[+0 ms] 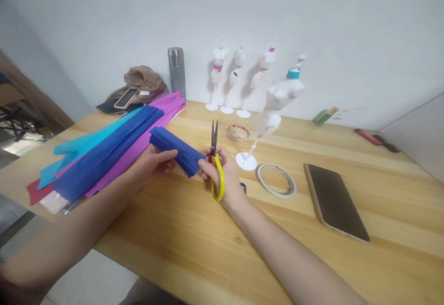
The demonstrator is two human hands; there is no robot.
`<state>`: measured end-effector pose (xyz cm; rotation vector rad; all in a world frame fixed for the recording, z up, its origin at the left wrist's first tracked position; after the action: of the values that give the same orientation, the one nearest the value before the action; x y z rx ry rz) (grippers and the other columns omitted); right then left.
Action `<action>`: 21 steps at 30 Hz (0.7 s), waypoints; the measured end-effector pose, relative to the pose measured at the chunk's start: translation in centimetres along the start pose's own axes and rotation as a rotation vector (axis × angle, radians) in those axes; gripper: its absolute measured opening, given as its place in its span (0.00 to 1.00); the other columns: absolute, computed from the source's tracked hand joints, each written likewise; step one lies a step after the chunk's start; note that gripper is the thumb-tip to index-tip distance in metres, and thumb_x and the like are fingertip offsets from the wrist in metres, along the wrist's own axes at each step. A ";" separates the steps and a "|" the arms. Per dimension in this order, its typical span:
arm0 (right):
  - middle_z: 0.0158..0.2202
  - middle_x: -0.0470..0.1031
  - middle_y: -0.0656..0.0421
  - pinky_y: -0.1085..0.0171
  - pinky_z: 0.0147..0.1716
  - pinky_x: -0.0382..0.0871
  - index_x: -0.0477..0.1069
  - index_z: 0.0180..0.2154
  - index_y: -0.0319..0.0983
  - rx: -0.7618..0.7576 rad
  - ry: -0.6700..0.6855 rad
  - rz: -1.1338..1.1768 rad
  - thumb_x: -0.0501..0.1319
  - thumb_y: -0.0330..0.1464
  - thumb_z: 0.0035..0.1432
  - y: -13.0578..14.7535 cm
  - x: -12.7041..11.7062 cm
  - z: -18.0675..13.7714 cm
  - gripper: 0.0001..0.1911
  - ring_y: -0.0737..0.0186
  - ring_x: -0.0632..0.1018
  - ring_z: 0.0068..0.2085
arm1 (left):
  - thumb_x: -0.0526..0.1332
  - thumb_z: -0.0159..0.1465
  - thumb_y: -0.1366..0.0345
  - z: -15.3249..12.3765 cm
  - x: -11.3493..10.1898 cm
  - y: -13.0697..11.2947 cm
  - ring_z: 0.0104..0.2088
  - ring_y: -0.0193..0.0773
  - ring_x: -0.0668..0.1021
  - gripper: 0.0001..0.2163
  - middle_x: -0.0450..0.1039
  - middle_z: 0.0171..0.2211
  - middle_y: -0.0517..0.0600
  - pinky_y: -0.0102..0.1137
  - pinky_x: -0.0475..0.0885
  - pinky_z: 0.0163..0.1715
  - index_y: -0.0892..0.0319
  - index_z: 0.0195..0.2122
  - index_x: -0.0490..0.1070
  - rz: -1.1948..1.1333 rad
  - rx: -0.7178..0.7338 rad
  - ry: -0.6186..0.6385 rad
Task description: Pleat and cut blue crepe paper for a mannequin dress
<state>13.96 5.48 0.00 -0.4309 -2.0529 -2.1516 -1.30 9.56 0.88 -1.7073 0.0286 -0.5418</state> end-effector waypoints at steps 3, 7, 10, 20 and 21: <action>0.21 0.65 0.71 0.69 0.17 0.63 0.63 0.37 0.42 0.023 -0.060 0.059 0.73 0.37 0.38 -0.3 -0.4 0.2 0.26 0.72 0.67 0.17 | 0.70 0.48 0.63 0.0 0.0 0.1 0.16 0.26 0.65 0.14 0.63 0.15 0.43 0.23 0.56 0.16 0.62 0.21 0.64 0.034 -0.006 0.003; 0.19 0.62 0.72 0.68 0.18 0.64 0.63 0.37 0.44 -0.033 -0.092 0.103 0.72 0.32 0.38 0.0 -0.7 0.3 0.24 0.71 0.68 0.17 | 0.71 0.47 0.65 0.0 0.1 0.1 0.16 0.26 0.64 0.13 0.62 0.14 0.42 0.23 0.57 0.15 0.61 0.21 0.64 -0.002 -0.002 -0.009; 0.21 0.64 0.72 0.68 0.19 0.65 0.64 0.37 0.44 -0.055 -0.093 0.131 0.72 0.31 0.38 0.4 -0.7 0.3 0.24 0.71 0.69 0.18 | 0.71 0.45 0.65 0.0 0.1 0.3 0.16 0.26 0.65 0.14 0.62 0.15 0.42 0.23 0.57 0.15 0.61 0.20 0.64 -0.032 -0.030 -0.021; 0.22 0.66 0.70 0.68 0.18 0.61 0.63 0.37 0.43 -0.041 -0.073 0.072 0.71 0.34 0.42 0.4 -1.0 0.6 0.22 0.72 0.67 0.18 | 0.72 0.46 0.67 0.2 -0.6 -0.1 0.17 0.25 0.65 0.15 0.62 0.16 0.42 0.22 0.56 0.15 0.61 0.23 0.64 -0.038 -0.030 -0.056; 0.22 0.66 0.69 0.68 0.18 0.60 0.63 0.38 0.42 -0.032 -0.062 0.040 0.71 0.35 0.43 0.4 -1.2 0.7 0.22 0.72 0.67 0.18 | 0.72 0.46 0.66 0.3 -0.8 -0.2 0.17 0.25 0.65 0.15 0.63 0.16 0.42 0.21 0.56 0.15 0.61 0.23 0.64 -0.030 -0.036 -0.059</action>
<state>15.30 6.00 0.06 -0.5444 -2.0258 -2.1775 -1.99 10.16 0.80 -1.7606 -0.0292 -0.5156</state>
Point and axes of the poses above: each hand's wrist, its own z-axis towards the middle knuckle, its own x-axis out of the palm, y = z × x, the point moved 9 cm from there along z, towards the middle knuckle
